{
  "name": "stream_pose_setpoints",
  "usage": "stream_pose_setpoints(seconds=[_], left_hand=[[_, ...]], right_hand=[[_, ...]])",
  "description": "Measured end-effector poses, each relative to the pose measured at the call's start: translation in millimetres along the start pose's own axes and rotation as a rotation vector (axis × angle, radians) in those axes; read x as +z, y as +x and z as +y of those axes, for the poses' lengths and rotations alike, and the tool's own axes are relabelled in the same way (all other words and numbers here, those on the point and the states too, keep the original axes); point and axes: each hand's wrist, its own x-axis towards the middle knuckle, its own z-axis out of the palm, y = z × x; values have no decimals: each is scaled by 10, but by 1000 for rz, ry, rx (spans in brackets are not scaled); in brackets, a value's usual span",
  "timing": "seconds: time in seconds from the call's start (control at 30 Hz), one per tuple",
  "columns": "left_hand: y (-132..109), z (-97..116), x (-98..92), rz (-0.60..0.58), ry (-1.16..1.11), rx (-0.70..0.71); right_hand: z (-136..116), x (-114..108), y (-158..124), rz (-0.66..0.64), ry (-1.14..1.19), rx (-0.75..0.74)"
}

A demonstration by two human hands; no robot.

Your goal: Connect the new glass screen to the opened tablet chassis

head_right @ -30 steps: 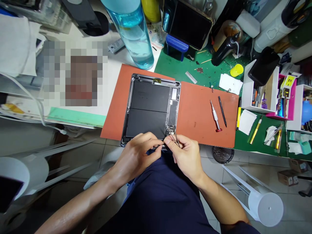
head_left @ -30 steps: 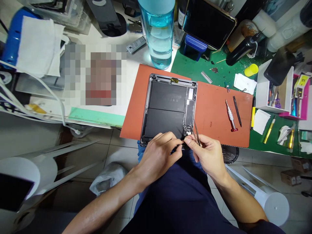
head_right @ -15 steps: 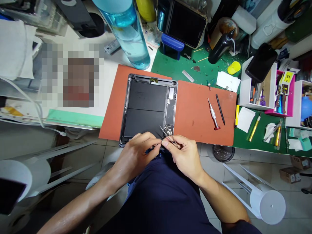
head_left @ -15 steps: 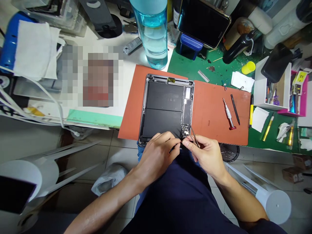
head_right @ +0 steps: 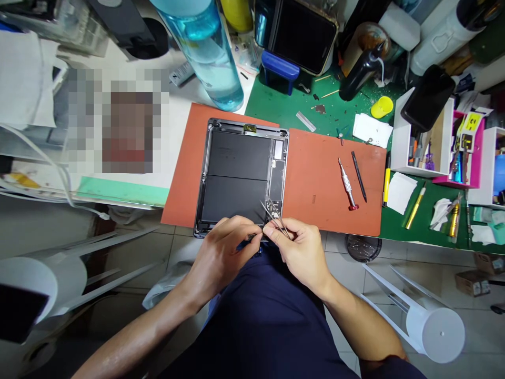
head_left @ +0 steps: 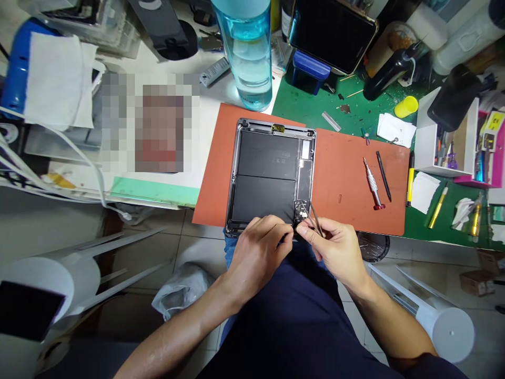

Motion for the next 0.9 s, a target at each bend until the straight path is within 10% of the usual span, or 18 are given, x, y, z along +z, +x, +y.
stream_pose_setpoints(seconds=[0.9], left_hand=[[155, 49, -134, -192, -89, -197]], right_hand=[[272, -63, -6, 77, 50, -21]])
